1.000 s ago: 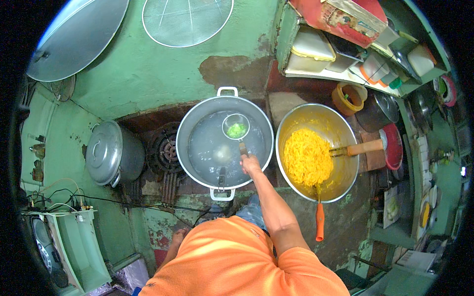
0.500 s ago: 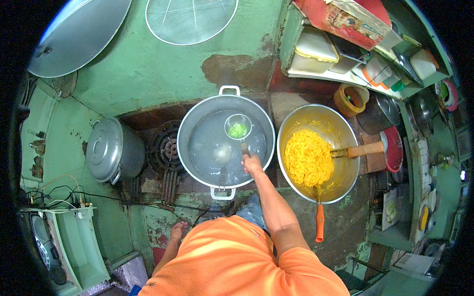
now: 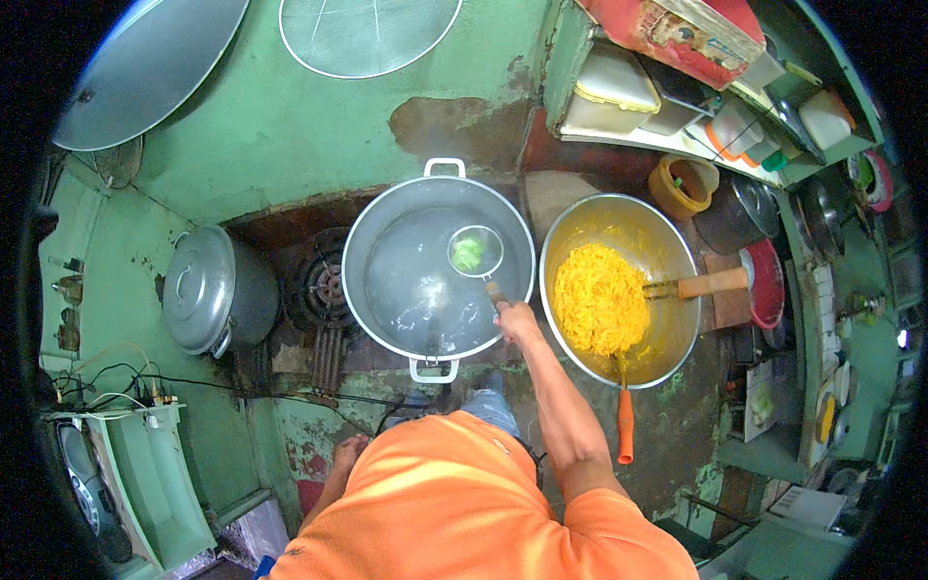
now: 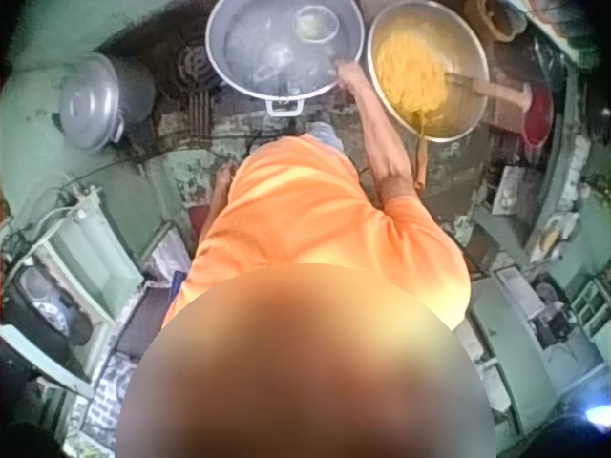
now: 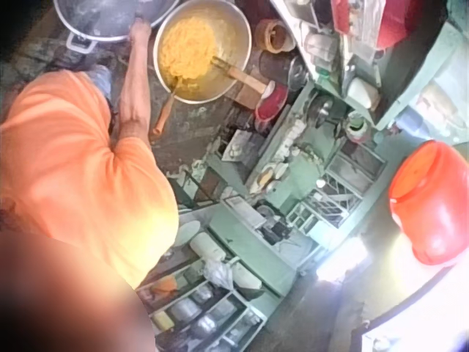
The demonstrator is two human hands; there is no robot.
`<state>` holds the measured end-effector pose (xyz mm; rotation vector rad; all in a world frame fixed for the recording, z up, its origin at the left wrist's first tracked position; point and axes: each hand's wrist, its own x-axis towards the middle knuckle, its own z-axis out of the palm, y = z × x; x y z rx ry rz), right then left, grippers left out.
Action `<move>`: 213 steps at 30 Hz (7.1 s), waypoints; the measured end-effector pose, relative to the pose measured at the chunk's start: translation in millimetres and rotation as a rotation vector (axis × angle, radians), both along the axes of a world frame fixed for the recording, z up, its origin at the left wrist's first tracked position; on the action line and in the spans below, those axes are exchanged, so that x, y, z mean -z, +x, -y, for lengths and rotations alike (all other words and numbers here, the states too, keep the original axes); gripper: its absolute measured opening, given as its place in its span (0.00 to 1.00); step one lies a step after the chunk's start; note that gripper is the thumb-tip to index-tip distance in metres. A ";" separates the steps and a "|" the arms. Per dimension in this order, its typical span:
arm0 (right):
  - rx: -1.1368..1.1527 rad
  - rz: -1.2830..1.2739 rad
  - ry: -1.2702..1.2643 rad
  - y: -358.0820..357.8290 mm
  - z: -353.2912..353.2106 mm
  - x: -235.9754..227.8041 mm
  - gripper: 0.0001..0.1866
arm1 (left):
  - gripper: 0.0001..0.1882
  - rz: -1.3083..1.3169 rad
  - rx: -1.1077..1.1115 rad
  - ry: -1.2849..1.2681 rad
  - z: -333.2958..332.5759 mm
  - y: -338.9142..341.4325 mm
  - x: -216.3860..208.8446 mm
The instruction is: The person washes chopped lettuce, blanches it in boiling water, and places it on a tray of yellow rice. They then peel and slice hard-boiled eggs, arranging the slices decoratively over the lettuce and rice.
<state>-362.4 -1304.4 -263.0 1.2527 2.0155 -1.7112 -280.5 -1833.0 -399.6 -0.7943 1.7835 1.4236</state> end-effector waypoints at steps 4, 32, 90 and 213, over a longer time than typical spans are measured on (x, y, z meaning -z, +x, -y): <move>-0.137 0.179 0.298 17.0 -0.5 9.7 0.23 | 0.17 -0.101 -0.025 0.015 -2.4 -2.0 16.2; -0.103 0.194 0.139 38.0 10.0 -13.8 0.21 | 0.19 0.015 0.223 -0.075 -0.2 -51.8 -3.1; -0.088 0.136 0.108 38.7 -4.8 -9.5 0.22 | 0.19 -0.054 0.187 -0.084 -33.8 5.0 -18.5; -0.017 -0.706 0.041 -16.4 88.0 -211.2 0.10 | 0.20 -0.011 0.445 -0.090 55.2 20.3 23.5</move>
